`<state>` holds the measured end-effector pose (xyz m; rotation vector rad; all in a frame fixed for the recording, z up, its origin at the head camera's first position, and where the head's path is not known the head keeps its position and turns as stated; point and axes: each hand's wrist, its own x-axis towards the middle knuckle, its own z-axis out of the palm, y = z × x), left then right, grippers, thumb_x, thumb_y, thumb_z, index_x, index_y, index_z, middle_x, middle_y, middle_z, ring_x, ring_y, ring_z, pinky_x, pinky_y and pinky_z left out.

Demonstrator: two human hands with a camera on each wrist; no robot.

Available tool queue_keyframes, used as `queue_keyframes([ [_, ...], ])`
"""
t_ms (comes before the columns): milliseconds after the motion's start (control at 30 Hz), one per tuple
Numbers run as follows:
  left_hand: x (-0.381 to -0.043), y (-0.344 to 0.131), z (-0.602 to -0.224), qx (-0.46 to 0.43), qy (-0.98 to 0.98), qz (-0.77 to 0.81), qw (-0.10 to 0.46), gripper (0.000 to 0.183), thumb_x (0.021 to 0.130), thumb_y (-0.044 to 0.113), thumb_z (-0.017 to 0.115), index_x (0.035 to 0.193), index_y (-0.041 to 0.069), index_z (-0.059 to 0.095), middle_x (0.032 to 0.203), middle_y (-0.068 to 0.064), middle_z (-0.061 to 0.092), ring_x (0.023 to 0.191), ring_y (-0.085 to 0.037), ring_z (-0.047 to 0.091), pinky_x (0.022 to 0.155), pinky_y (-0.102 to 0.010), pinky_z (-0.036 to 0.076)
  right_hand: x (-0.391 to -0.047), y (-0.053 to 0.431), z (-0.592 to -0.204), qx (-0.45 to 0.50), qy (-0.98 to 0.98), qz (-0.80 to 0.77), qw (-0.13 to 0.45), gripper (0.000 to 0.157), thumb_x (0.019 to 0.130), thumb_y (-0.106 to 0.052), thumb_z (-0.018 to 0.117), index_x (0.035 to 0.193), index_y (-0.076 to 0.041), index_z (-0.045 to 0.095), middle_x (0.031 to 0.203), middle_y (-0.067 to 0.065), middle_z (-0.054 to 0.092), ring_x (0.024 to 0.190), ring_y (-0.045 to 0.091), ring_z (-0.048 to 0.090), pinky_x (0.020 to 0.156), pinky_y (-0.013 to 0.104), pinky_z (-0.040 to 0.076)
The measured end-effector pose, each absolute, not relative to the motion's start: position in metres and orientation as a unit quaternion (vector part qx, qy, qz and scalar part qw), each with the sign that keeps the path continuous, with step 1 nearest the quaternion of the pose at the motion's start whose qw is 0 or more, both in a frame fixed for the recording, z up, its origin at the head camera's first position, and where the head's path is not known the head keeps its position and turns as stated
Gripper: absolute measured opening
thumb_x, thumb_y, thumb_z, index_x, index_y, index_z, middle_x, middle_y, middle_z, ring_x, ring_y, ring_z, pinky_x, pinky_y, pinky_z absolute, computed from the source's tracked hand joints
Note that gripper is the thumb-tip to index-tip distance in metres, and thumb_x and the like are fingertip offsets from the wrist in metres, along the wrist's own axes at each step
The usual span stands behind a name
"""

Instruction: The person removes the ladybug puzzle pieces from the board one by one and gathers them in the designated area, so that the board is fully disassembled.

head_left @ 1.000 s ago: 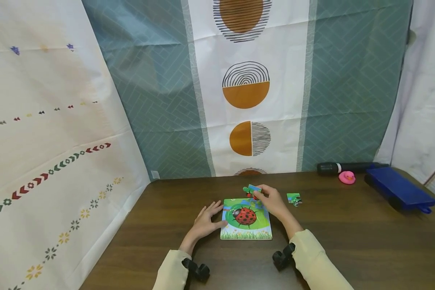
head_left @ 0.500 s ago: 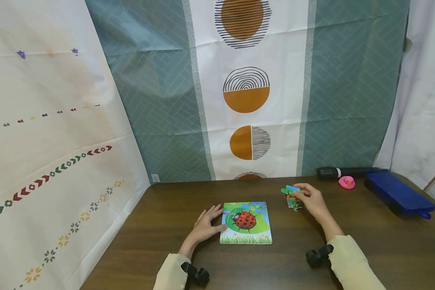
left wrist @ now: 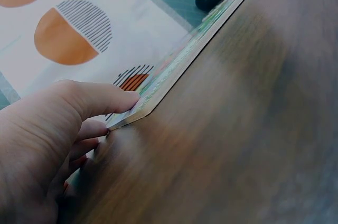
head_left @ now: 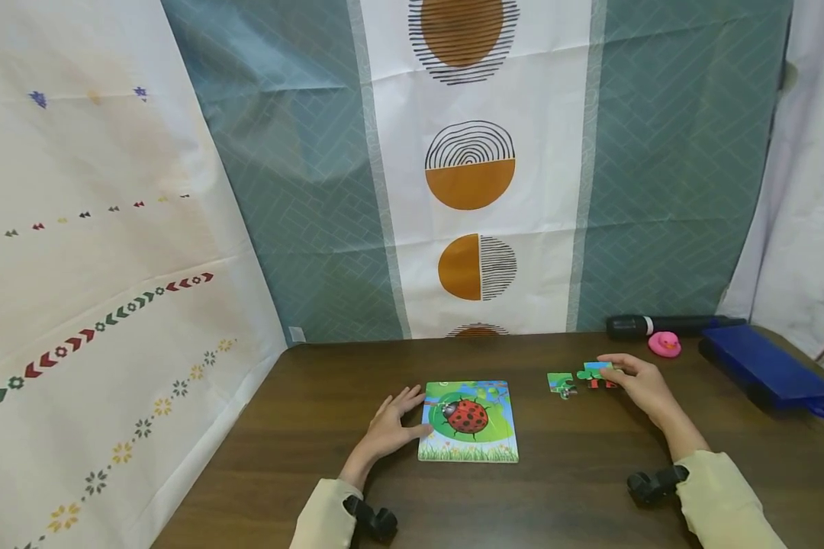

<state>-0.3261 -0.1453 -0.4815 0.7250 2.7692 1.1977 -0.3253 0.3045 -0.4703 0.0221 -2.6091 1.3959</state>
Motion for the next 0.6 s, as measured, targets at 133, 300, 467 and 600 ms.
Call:
queue_keyframes([
  [133, -0.327, -0.146, -0.482, 0.231, 0.893, 0.385, 0.019, 0.067, 0.087, 0.03, 0.07, 0.144, 0.001, 0.047, 0.158, -0.013, 0.036, 0.15, -0.035, 0.023, 0.122, -0.06, 0.007, -0.327, 0.303, -0.471, 0.022, -0.889, 0.447, 0.093, 0.048, 0.098, -0.035, 0.057, 0.128, 0.002, 0.059, 0.118, 0.025, 0.064, 0.091, 0.006, 0.054, 0.077, 0.023, 0.045],
  [300, -0.328, -0.147, -0.48, 0.232, 0.891, 0.391, 0.022, 0.067, 0.087, 0.03, 0.07, 0.144, 0.002, 0.047, 0.158, -0.012, 0.035, 0.15, -0.034, 0.023, 0.122, -0.06, 0.007, -0.328, 0.297, -0.472, 0.028, -0.904, 0.409, 0.124, 0.039, 0.097, -0.028, 0.06, 0.121, 0.002, 0.063, 0.11, 0.026, 0.066, 0.09, 0.022, 0.057, 0.071, 0.025, 0.045],
  [467, -0.329, -0.148, -0.481, 0.233, 0.889, 0.394, 0.019, 0.067, 0.086, 0.03, 0.07, 0.143, 0.002, 0.048, 0.157, -0.013, 0.036, 0.15, -0.035, 0.024, 0.122, -0.06, 0.008, -0.329, 0.292, -0.476, 0.023, -0.914, 0.378, 0.145, 0.031, 0.095, -0.02, 0.062, 0.116, 0.003, 0.065, 0.105, 0.027, 0.066, 0.088, 0.029, 0.058, 0.071, 0.03, 0.044],
  [600, -0.329, -0.147, -0.482, 0.234, 0.89, 0.39, 0.019, 0.067, 0.086, 0.03, 0.07, 0.143, 0.002, 0.048, 0.157, -0.013, 0.036, 0.15, -0.035, 0.024, 0.122, -0.06, 0.007, -0.328, 0.292, -0.478, 0.014, -0.921, 0.362, 0.141, 0.031, 0.095, -0.02, 0.061, 0.116, 0.003, 0.064, 0.105, 0.026, 0.064, 0.09, 0.032, 0.055, 0.072, 0.031, 0.042],
])
